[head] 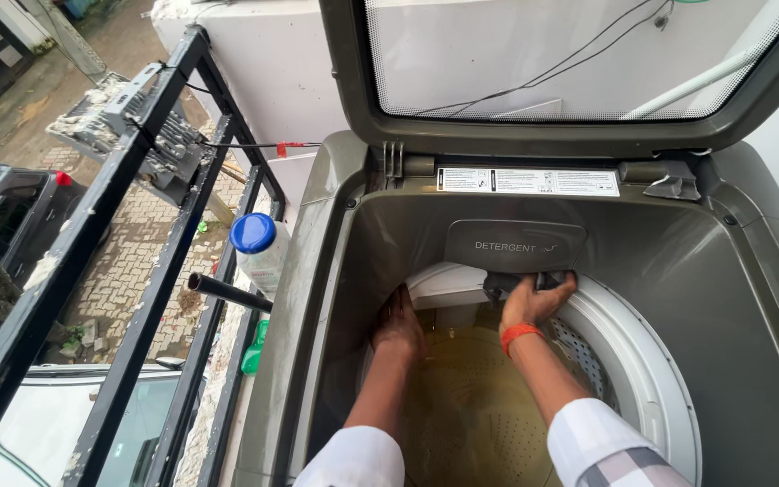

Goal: The person wipes the interior and exterior glass lid of a top-loading washing machine using a cloth.

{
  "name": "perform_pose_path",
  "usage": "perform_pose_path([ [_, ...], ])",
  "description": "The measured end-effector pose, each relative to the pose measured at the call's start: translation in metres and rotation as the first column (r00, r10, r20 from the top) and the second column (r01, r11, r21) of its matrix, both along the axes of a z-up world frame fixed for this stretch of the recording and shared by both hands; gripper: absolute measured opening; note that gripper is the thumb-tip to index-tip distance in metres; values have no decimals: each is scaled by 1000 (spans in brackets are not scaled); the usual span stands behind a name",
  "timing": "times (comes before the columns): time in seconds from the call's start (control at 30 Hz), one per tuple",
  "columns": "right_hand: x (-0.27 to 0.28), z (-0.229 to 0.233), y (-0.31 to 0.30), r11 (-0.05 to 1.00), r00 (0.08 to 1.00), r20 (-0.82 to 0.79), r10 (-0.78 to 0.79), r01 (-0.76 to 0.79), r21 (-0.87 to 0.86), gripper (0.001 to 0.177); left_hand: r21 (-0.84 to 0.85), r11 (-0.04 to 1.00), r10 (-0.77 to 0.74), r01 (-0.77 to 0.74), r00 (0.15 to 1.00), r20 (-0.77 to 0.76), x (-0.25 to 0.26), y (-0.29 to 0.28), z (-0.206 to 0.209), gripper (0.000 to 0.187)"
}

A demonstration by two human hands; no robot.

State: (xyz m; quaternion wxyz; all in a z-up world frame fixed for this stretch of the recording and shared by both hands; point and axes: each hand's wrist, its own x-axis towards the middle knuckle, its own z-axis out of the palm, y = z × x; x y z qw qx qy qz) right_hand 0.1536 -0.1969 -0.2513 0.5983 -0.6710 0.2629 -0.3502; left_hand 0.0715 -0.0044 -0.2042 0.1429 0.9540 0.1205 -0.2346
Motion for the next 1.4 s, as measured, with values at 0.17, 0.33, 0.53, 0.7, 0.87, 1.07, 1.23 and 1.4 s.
perform_pose_path([
  [0.17,49,-49,24,968,993,-10,119,-118,-224,61,44,998,-45,41,995,88,4,-1,-3,104],
  [0.33,35,-47,51,871,902,-356,244,-366,-330,59,-58,997,45,-51,994,-96,0,0,22,126],
  [0.53,15,12,75,695,620,-646,445,-694,-187,45,-239,963,113,-123,992,-56,8,6,18,125],
  [0.7,-4,42,91,565,600,-416,684,-796,-217,42,-453,864,253,-221,967,10,4,8,33,112],
  [0.87,13,-17,98,384,337,-279,899,-914,133,27,-557,760,436,-335,899,54,8,9,15,85],
  [1.07,2,-86,123,61,193,292,937,-911,408,42,-323,916,284,-240,954,96,11,9,0,78],
  [1.23,-41,-72,126,21,6,-104,995,-989,149,40,-264,952,162,-154,987,5,13,-12,44,92],
  [1.4,-122,-20,140,-260,-169,-538,826,-961,-97,39,-179,984,10,-22,998,-68,13,-3,45,100],
])
